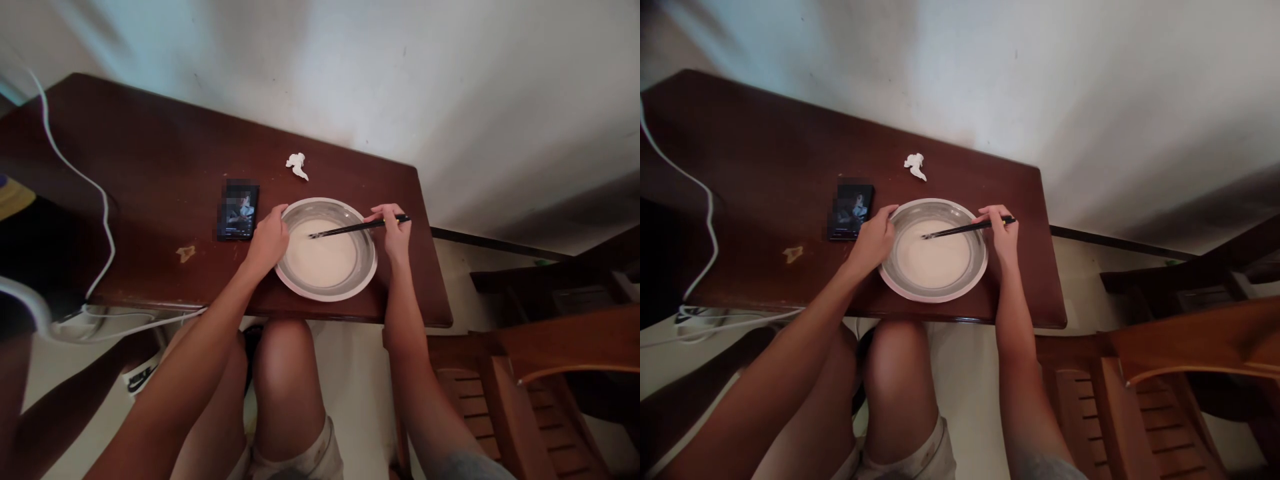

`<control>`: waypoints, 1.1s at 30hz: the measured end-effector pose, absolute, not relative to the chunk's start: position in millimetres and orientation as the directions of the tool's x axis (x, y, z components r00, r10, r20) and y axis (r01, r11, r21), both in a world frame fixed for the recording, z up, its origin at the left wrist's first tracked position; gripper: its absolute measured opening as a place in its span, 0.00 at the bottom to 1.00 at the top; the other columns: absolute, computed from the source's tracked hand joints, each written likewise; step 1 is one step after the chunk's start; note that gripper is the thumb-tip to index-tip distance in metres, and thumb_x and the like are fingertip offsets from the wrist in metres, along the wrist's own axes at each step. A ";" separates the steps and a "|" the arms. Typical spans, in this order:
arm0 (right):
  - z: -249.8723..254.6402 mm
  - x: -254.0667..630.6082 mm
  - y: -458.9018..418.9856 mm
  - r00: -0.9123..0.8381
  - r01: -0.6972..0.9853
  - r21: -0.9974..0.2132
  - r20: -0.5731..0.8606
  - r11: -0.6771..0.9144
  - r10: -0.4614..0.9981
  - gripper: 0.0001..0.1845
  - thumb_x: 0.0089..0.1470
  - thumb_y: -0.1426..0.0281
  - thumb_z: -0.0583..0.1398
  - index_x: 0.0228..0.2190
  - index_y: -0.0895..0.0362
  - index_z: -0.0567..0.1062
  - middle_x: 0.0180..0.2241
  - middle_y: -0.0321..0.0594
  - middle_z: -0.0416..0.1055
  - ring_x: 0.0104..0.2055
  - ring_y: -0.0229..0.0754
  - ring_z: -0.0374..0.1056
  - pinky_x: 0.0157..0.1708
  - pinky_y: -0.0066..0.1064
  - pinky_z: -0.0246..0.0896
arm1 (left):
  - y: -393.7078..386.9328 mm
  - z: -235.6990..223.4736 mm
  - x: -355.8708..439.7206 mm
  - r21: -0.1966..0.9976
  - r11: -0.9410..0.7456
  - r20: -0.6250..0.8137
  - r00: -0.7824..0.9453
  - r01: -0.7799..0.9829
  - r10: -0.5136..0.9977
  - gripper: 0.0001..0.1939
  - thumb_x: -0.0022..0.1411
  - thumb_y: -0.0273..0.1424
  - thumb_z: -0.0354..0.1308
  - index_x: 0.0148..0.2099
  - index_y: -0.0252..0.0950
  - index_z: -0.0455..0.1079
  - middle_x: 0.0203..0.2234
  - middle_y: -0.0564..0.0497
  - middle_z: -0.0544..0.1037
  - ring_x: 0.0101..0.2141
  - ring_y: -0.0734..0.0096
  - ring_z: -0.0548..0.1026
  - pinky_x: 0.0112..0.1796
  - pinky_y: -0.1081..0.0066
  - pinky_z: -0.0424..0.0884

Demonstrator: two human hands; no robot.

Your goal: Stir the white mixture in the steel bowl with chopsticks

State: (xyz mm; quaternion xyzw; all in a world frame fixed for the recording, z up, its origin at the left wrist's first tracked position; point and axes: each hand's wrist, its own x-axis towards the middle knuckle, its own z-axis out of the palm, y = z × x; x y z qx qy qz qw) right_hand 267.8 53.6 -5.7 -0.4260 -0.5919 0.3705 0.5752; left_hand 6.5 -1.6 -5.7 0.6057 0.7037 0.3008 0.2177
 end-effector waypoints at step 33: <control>-6.9 268.4 53.6 -0.081 0.061 -0.963 0.256 0.261 0.963 0.19 0.55 0.51 0.61 0.25 0.53 0.77 0.20 0.33 0.77 0.25 0.40 0.75 0.34 0.34 0.71 | -3.0 -2.4 4.8 0.696 0.087 0.049 -0.168 0.713 0.985 0.27 0.65 0.24 0.41 0.64 0.27 0.63 0.58 0.35 0.74 0.58 0.53 0.73 0.59 0.56 0.66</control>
